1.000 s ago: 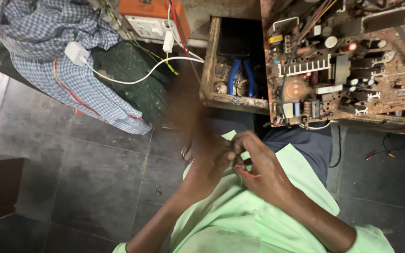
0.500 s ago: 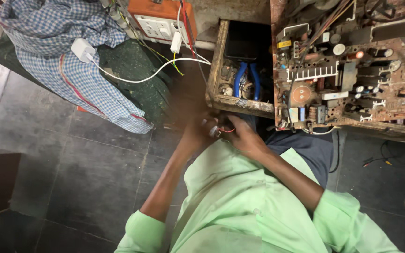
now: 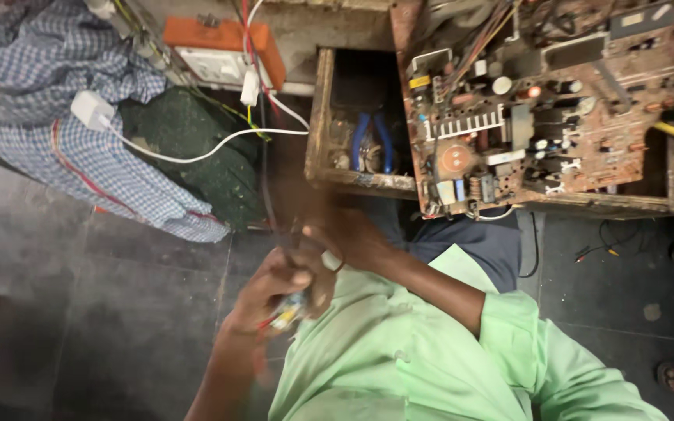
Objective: The person opens a small solder container at the workbench, tests a small circuit board using multimeter probes, then lifts a large television mainboard onto the bench and solders components on it with a soldering iron, steadying the board with the other hand.
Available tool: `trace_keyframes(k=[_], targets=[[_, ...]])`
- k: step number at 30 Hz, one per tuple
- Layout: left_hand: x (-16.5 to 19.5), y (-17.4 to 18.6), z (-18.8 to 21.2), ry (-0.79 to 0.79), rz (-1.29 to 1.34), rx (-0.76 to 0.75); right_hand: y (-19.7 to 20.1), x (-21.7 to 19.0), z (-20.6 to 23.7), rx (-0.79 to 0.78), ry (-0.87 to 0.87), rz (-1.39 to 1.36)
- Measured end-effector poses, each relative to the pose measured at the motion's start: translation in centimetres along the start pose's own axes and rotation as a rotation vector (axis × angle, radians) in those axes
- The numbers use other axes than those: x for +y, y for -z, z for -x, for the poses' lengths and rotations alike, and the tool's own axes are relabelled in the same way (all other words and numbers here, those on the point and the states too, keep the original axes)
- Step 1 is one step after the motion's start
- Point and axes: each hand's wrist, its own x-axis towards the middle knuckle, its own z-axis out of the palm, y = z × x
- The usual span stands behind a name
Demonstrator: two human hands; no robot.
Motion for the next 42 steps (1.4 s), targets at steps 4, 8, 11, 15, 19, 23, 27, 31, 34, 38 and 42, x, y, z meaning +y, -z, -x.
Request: trace_keyframes(k=[4,8,11,15,19,23,27,31,34,38,42], targets=[[2.4,-0.2,1.3,-0.132,0.128,0.014,2.7,0.1,4.4,0.181,-0.152,0.097],[3.4,0.7,1.8,-0.267,0.249,0.009,5.9,0.8,12.4,0.438,-0.175,-0.057],[2.9,1.2,0.9,-0.197,0.38,-0.103,8.1,2.4,18.6,0.66,-0.266,0.049],[1.7,0.6,0.2,-0.125,0.397,-0.052,11.1,4.8,23.9,0.815,-0.411,0.491],[0.5,-0.7,-0.1,-0.294,-0.233,0.115,14.3,5.9,26.7,0.833,-0.514,0.838],[-0.2,-0.4,-1.9,0.054,0.368,0.098,16.0,6.9,28.5,0.9,-0.474,0.917],[-1.0,0.1,-3.3,0.075,0.043,0.58,15.5,8.6,30.7,1.059,-0.271,0.143],[-2.0,0.2,-3.4,-0.201,-0.085,0.937,14.2,9.3,33.0,1.063,-0.051,-0.062],[-2.6,0.1,-3.2,-0.315,-0.146,0.729,13.2,8.3,32.8,0.944,0.096,-0.276],[-3.3,-0.3,-4.3,-0.124,0.092,0.559,11.2,5.0,28.2,0.858,0.271,-0.28],[-3.9,-0.9,-6.0,0.03,0.233,0.385,9.5,0.1,21.5,0.736,0.361,-0.264]])
